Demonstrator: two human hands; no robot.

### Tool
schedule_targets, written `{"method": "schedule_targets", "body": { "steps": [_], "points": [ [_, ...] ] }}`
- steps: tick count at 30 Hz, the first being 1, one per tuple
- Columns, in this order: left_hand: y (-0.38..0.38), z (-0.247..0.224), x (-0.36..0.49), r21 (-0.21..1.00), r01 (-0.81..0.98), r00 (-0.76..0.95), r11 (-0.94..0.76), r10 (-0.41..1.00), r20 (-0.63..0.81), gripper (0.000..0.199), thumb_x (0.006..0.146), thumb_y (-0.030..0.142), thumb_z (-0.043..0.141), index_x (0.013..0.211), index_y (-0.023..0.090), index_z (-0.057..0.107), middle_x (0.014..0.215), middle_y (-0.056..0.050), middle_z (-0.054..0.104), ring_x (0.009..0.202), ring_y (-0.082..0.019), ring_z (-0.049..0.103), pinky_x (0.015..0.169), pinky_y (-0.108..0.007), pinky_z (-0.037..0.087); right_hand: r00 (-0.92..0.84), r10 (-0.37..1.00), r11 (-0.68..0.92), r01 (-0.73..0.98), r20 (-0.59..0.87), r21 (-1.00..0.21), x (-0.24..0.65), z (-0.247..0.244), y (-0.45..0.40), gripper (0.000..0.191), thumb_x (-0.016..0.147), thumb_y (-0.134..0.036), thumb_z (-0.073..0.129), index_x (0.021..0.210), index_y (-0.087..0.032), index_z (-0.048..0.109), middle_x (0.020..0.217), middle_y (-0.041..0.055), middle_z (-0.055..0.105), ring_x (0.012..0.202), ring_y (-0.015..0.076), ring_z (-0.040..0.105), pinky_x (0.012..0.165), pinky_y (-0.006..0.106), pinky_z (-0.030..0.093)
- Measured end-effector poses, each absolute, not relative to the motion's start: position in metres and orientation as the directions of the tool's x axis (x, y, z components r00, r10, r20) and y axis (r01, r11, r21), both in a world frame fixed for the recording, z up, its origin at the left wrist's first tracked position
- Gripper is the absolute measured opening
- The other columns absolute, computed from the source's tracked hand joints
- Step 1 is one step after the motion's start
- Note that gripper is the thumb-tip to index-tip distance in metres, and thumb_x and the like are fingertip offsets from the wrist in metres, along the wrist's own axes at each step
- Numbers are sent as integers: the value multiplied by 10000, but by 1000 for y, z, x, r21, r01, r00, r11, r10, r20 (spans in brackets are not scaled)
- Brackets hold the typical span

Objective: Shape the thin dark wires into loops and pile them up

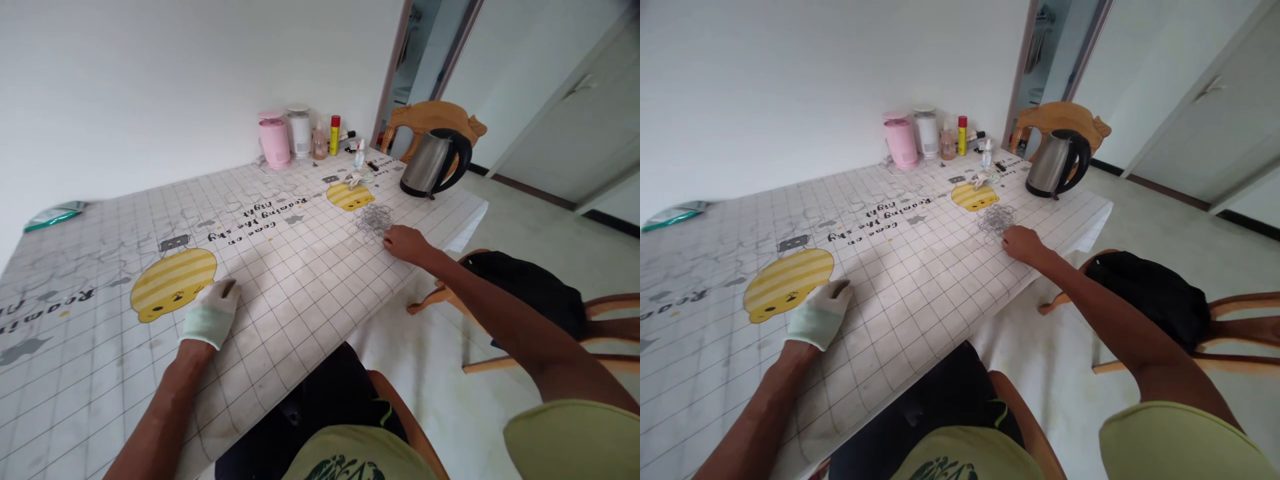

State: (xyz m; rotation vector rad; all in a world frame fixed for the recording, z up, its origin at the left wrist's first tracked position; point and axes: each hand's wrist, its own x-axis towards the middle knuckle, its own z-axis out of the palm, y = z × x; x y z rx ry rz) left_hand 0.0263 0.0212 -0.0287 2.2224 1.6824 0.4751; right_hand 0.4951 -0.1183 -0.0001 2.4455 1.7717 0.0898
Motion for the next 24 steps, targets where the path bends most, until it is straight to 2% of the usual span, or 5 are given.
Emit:
{"method": "schedule_targets", "body": {
  "steps": [4,7,10,13,24],
  "points": [
    [21,-28,27,435,864,251,-254,966,66,494,938,428,482,1258,164,751,1296,-142,730,1247,-343,649,1124,-457,481,334,925,-347,937,181,48,525,16,-117,268,957,-280,486,888,-160,716,1019,156,730,918,275,642,701,346,422],
    [22,-28,26,433,862,260,-266,963,74,484,937,428,489,1241,164,756,1279,-144,736,1235,-348,655,1115,-470,490,361,891,-343,933,275,-112,547,39,-109,203,926,-262,565,862,-156,726,929,130,745,868,253,654,727,344,448],
    [22,-29,25,432,859,266,-275,960,81,489,943,440,485,1245,166,755,1272,-148,737,1227,-351,660,1106,-472,496,515,836,-405,811,187,-422,558,57,-97,124,885,-233,646,829,-152,721,821,103,748,732,205,656,651,307,475],
    [23,-29,26,433,860,266,-270,961,71,501,951,448,474,1256,162,750,1279,-152,733,1231,-352,657,1107,-471,494,581,807,-412,678,101,-608,564,64,-84,125,894,-209,664,787,-149,689,819,114,762,630,163,635,553,272,477],
    [27,-34,22,450,850,266,-273,961,80,481,942,441,495,1242,170,757,1289,-140,735,1243,-339,652,1116,-448,486,666,712,-323,593,224,-738,575,63,-43,228,912,-181,684,697,-167,611,720,70,720,492,95,553,442,209,414]
  ]
}}
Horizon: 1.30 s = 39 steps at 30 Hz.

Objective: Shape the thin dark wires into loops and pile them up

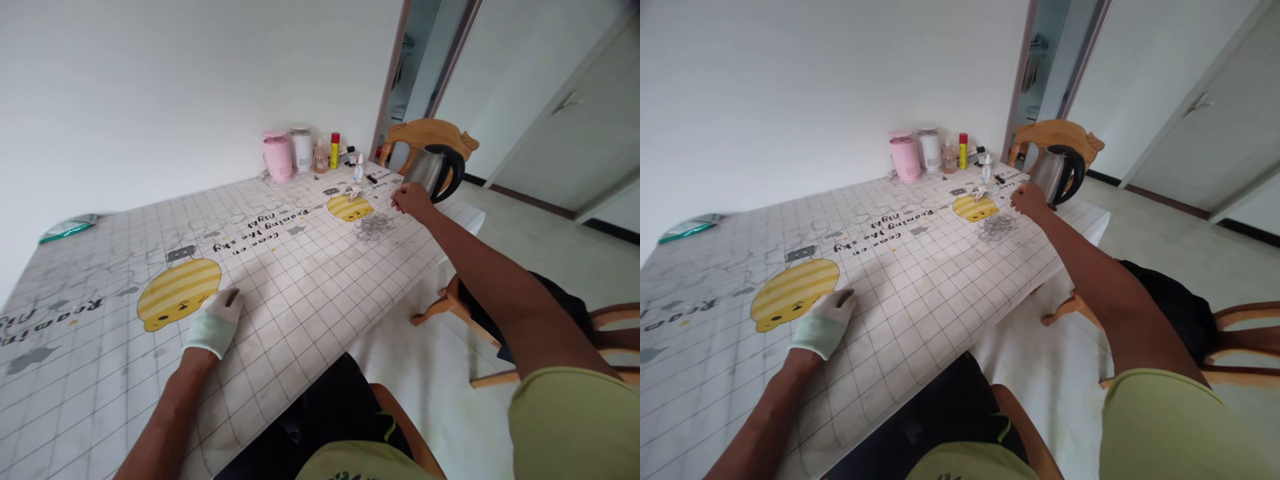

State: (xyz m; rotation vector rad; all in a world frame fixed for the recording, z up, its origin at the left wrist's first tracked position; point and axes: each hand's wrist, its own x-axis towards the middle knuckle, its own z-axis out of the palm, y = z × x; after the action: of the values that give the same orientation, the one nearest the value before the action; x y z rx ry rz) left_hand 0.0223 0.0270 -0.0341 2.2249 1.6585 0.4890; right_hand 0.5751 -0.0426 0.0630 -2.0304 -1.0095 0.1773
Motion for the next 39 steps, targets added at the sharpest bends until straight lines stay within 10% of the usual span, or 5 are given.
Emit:
{"method": "schedule_targets", "body": {
  "steps": [9,17,31,35,39],
  "points": [
    [26,-32,23,452,850,265,-271,961,78,480,939,448,490,1238,186,758,1313,-127,729,1264,-333,646,1130,-441,481,699,698,-341,513,153,-788,573,41,-42,202,921,-155,613,725,-182,569,727,75,695,574,123,564,545,243,454],
    [25,-30,23,435,852,287,-292,955,78,486,934,447,483,1231,172,751,1312,-142,727,1269,-341,640,1134,-449,471,63,997,-61,997,43,-57,572,55,-38,143,823,-180,613,687,-205,651,832,55,689,895,216,604,802,303,420],
    [24,-34,23,394,854,335,-340,938,83,475,931,441,473,1212,184,756,1242,-128,748,1208,-342,658,1093,-450,494,83,996,-71,940,-20,334,600,7,-120,254,855,-41,492,803,-129,725,1069,218,683,1110,316,527,801,365,433],
    [25,-35,23,410,853,320,-325,944,82,476,938,434,471,1231,180,747,1267,-118,740,1244,-358,640,1110,-468,480,246,944,-305,906,220,294,607,16,-134,339,900,-50,415,943,-75,751,1134,276,675,1160,375,523,851,434,469],
    [24,-27,23,520,821,217,-236,971,100,488,944,426,477,1247,147,739,1311,-158,724,1284,-337,632,1138,-438,461,330,796,-274,944,507,-185,569,37,-108,325,1012,-289,461,1017,-171,764,1188,180,717,1174,326,597,914,427,506]
  ]
}}
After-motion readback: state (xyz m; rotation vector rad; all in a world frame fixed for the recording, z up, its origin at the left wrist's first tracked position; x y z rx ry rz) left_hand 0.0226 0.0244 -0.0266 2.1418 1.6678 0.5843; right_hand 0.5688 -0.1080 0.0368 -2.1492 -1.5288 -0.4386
